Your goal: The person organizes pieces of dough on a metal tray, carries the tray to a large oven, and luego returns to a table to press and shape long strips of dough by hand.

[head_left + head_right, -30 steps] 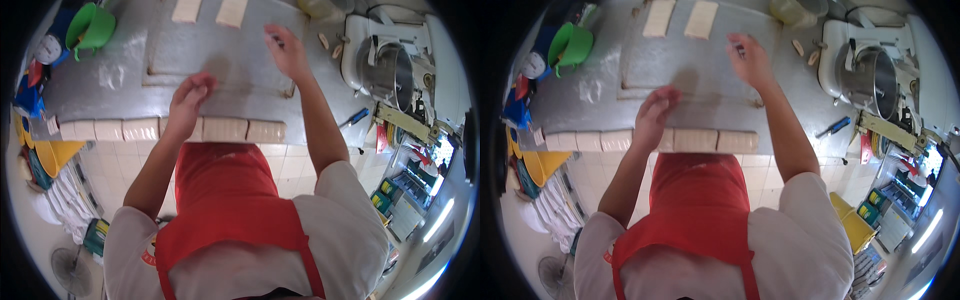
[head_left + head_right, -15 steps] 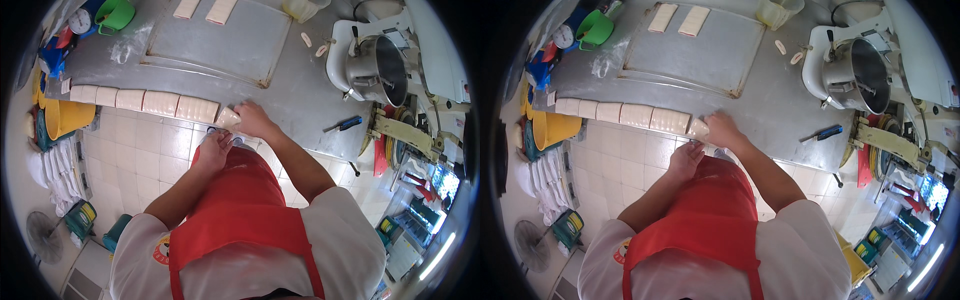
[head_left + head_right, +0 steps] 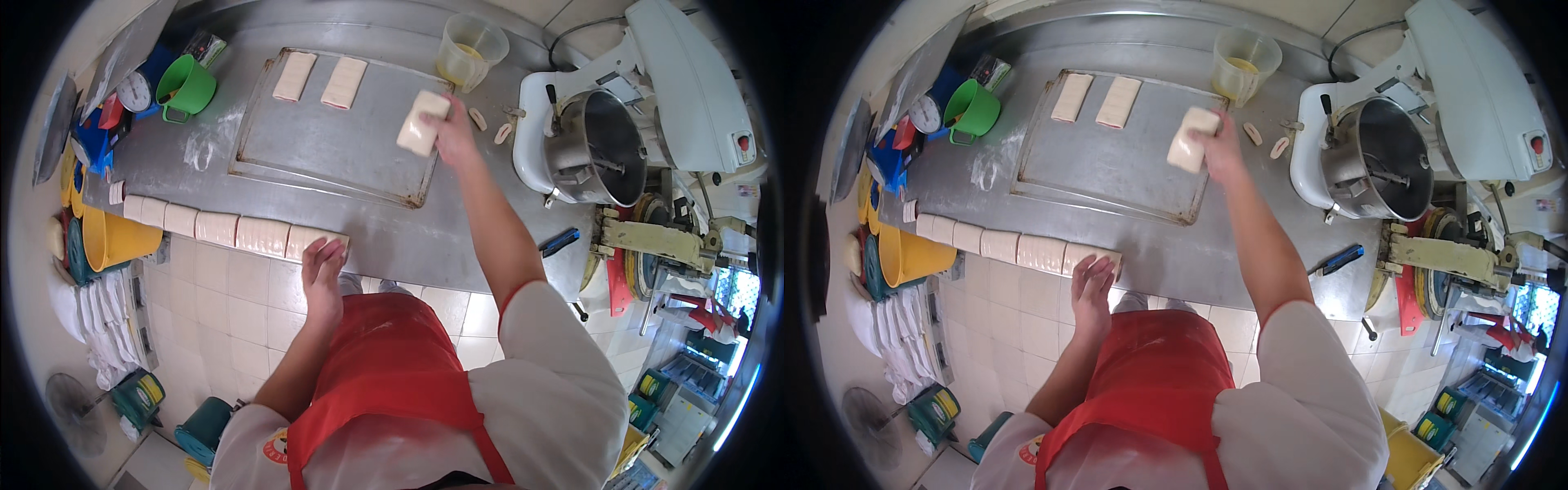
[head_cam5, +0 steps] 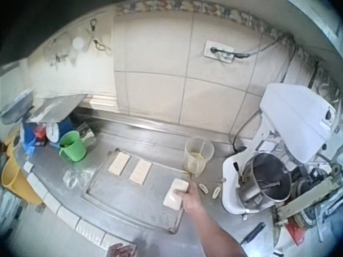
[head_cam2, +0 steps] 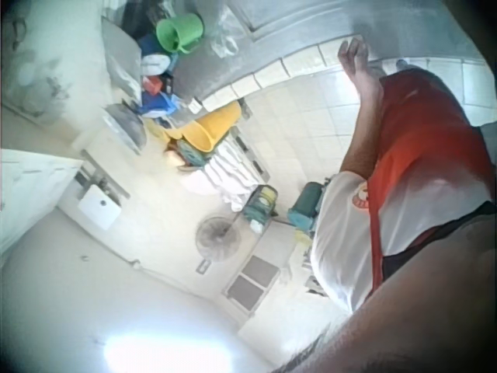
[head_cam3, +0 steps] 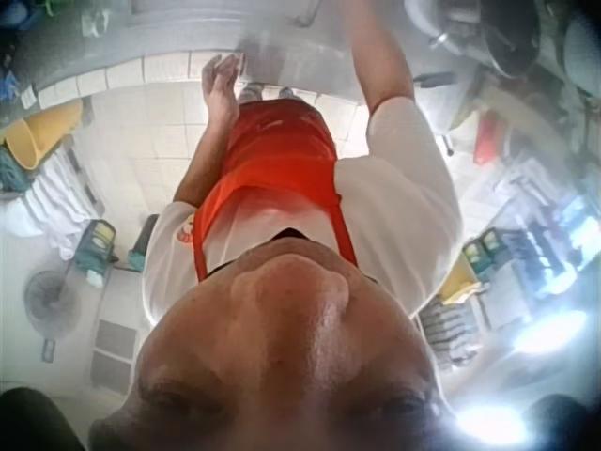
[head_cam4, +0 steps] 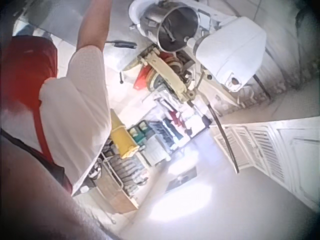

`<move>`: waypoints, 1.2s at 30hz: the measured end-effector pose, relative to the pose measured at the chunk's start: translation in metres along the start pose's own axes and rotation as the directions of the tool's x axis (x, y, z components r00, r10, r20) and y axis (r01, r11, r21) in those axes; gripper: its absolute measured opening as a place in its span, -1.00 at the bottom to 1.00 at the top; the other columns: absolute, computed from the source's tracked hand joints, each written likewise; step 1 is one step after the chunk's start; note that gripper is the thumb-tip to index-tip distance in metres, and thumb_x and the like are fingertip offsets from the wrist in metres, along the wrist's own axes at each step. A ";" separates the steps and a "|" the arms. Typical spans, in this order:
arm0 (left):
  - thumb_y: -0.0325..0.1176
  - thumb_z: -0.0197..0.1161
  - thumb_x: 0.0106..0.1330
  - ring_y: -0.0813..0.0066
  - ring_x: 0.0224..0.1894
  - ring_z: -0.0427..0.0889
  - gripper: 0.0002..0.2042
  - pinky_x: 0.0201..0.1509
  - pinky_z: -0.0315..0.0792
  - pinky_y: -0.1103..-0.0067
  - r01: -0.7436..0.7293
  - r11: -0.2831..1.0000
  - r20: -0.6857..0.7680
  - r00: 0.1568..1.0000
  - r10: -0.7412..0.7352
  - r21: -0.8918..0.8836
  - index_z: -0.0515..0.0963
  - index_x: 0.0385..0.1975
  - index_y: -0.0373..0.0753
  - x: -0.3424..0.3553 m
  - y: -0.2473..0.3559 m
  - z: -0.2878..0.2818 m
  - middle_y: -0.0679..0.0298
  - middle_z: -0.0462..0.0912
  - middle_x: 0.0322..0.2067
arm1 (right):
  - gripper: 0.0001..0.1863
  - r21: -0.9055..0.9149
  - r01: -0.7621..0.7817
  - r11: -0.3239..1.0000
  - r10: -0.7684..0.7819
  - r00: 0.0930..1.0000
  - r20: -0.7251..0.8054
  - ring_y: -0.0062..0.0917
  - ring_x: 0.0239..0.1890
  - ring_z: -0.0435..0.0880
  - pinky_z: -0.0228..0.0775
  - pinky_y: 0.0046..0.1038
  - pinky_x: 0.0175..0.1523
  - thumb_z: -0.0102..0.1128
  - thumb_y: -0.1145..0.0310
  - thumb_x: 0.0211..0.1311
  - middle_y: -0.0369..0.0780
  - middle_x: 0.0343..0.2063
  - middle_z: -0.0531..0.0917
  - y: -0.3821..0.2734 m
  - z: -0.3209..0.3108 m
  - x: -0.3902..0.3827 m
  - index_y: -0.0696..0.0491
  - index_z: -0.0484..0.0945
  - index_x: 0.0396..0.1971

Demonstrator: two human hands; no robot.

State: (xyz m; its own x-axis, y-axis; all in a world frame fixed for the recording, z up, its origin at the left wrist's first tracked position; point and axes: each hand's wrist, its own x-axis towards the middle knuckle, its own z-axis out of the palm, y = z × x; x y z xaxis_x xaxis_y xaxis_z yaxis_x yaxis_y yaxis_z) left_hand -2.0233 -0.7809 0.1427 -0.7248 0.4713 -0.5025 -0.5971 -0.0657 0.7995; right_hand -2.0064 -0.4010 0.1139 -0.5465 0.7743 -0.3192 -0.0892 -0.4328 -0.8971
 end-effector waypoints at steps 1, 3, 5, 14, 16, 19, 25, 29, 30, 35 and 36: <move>-0.50 0.12 0.49 0.21 0.34 0.52 -0.57 0.46 0.38 0.32 -0.010 0.999 -0.039 0.999 0.011 0.038 0.31 0.34 -0.30 -0.004 -0.002 -0.016 0.02 0.49 0.26 | -0.18 -0.023 0.008 1.000 -0.008 1.000 -0.005 -0.24 0.17 0.67 0.67 -0.17 0.19 0.44 0.68 0.18 -0.05 0.15 0.59 0.000 0.003 0.024 0.06 0.24 0.41; -0.50 0.13 0.49 0.21 0.33 0.52 -0.56 0.46 0.39 0.32 0.024 0.995 -0.147 0.989 -0.010 0.095 0.31 0.34 -0.30 -0.007 -0.009 -0.047 0.03 0.49 0.25 | -0.18 -0.074 0.024 0.997 -0.026 0.999 -0.023 -0.22 0.17 0.67 0.65 -0.18 0.21 0.45 0.67 0.16 -0.07 0.16 0.59 0.007 0.002 0.068 0.03 0.27 0.40; -0.50 0.14 0.50 0.23 0.32 0.52 -0.58 0.45 0.39 0.33 0.061 0.994 -0.260 0.965 -0.036 0.090 0.33 0.32 -0.28 -0.006 -0.014 -0.068 0.07 0.50 0.24 | -0.21 -0.416 0.084 0.905 -0.106 0.994 -0.029 -0.18 0.18 0.66 0.61 -0.19 0.23 0.48 0.59 0.16 -0.06 0.16 0.59 0.008 0.004 0.095 0.05 0.31 0.38; -0.52 0.09 0.48 0.22 0.30 0.53 -0.58 0.43 0.41 0.27 0.091 0.931 -0.434 0.866 -0.250 -0.354 0.35 0.32 -0.32 0.013 -0.023 -0.078 0.11 0.43 0.25 | -0.37 -0.808 0.404 0.429 -0.353 0.898 0.262 -0.12 0.10 0.67 0.54 -0.17 0.22 0.44 0.28 0.26 0.00 0.09 0.66 0.039 0.082 -0.033 0.05 0.49 0.32; -0.56 0.06 0.44 0.24 0.22 0.57 -0.58 0.41 0.42 0.28 0.085 0.908 -0.455 0.844 -0.284 -0.410 0.37 0.29 -0.33 0.025 -0.018 -0.070 0.11 0.43 0.23 | -0.35 -0.653 0.374 0.658 0.156 0.781 0.604 -0.11 0.10 0.68 0.55 -0.18 0.22 0.43 0.26 0.27 0.04 0.09 0.66 0.082 0.095 -0.088 0.10 0.48 0.33; -0.53 0.04 0.47 0.29 0.14 0.56 -0.62 0.41 0.43 0.27 0.087 0.914 -0.494 0.818 -0.293 -0.396 0.36 0.27 -0.33 0.024 -0.012 -0.056 0.14 0.47 0.13 | -0.47 -0.752 0.456 0.476 0.218 0.768 0.602 -0.10 0.04 0.72 0.56 -0.18 0.20 0.42 0.24 0.29 0.01 0.02 0.72 0.127 0.134 -0.155 0.10 0.59 0.22; -0.45 0.01 0.53 0.33 0.10 0.53 -0.67 0.38 0.42 0.30 0.133 0.907 -0.417 0.855 -0.309 -0.401 0.39 0.24 -0.32 0.028 -0.020 -0.057 0.18 0.54 -0.01 | -0.41 -0.818 0.490 0.302 0.371 0.729 0.574 0.05 0.17 0.64 0.48 -0.12 0.30 0.46 0.24 0.12 0.17 0.14 0.63 0.119 0.155 -0.170 0.15 0.60 0.16; -0.45 0.06 0.49 0.38 0.08 0.56 -0.68 0.34 0.39 0.34 0.183 0.959 -0.274 0.931 -0.240 -0.218 0.43 0.20 -0.27 0.029 0.006 -0.043 0.21 0.59 0.01 | -0.46 -0.775 0.260 0.576 0.347 0.781 0.520 -0.03 0.08 0.71 0.57 -0.19 0.15 0.53 0.26 0.06 0.09 0.02 0.70 0.107 0.135 -0.160 0.16 0.62 0.05; -0.41 0.12 0.48 0.39 0.11 0.55 -0.66 0.35 0.37 0.36 0.164 0.972 -0.200 0.960 -0.196 -0.167 0.43 0.22 -0.26 0.033 0.011 -0.046 0.19 0.60 0.04 | -0.45 -0.689 0.123 0.715 0.404 0.731 0.550 -0.21 0.06 0.74 0.59 -0.29 0.09 0.55 0.35 0.13 0.02 -0.05 0.74 0.102 0.131 -0.152 0.16 0.56 0.11; -0.14 0.10 0.59 0.32 0.20 0.55 -0.59 0.38 0.37 0.30 0.156 0.988 0.007 0.988 -0.156 0.016 0.42 0.30 -0.22 0.106 0.056 -0.081 0.20 0.60 0.08 | -0.39 -0.336 -0.319 0.886 0.420 0.858 0.294 -0.35 0.14 0.68 0.62 -0.28 0.16 0.49 0.47 0.30 -0.13 0.04 0.67 0.096 0.177 -0.096 0.17 0.39 0.28; -0.11 0.08 0.60 0.31 0.20 0.56 -0.58 0.38 0.37 0.29 0.199 0.979 0.083 0.977 -0.195 -0.036 0.42 0.29 -0.22 0.125 0.066 -0.087 0.20 0.60 0.09 | -0.38 -0.203 -0.326 0.923 0.374 0.881 0.289 -0.36 0.16 0.67 0.63 -0.27 0.18 0.50 0.48 0.30 -0.13 0.05 0.66 0.098 0.195 -0.079 0.18 0.38 0.28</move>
State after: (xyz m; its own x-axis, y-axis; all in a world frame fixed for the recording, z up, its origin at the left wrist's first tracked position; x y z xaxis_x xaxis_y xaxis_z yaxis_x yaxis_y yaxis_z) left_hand -2.1831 -0.8029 0.1036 -0.5629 0.5467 -0.6199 -0.7415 -0.0026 0.6709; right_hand -2.1344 -0.5946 0.1104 -0.7553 0.3872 -0.5288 0.2646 -0.5580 -0.7865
